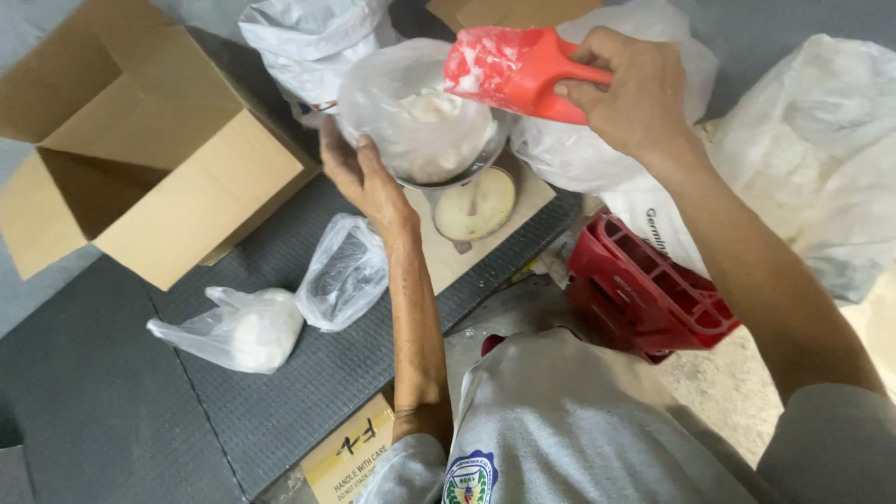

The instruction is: Scooping white powdered and crystalline material from large sacks into small plastic bags, weighing them on a scale, and sealing the bags.

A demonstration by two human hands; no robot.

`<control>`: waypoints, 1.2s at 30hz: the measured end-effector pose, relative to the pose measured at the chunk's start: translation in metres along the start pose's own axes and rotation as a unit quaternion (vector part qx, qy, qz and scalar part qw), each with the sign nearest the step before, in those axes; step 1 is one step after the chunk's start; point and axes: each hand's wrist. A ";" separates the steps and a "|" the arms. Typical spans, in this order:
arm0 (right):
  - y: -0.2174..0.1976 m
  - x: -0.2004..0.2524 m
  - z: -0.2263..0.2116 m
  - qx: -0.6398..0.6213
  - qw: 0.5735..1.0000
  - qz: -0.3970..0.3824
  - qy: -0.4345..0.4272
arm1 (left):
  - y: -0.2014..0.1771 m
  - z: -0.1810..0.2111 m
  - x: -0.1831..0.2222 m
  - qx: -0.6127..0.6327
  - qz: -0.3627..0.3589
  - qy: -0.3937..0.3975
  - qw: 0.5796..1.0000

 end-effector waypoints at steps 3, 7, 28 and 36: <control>-0.012 0.026 0.035 -0.126 0.991 0.006 0.050 | 0.022 0.026 0.030 -0.128 0.007 0.080 0.989; -0.061 0.063 0.076 -0.160 0.984 0.018 0.078 | 0.054 0.039 0.068 -0.258 0.022 0.137 0.956; -0.118 0.256 0.266 0.029 0.957 -0.158 0.243 | 0.272 -0.051 0.361 0.046 -0.245 -0.346 0.904; -0.101 0.220 0.234 -0.506 0.816 0.116 0.256 | 0.315 -0.067 0.378 0.003 -0.144 -0.416 0.898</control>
Point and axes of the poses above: each hand's wrist, its own x-axis away from the middle knuckle, its own y-axis out of the palm, z = x × y, and after that the axes turned 8 degrees about x, right-handed
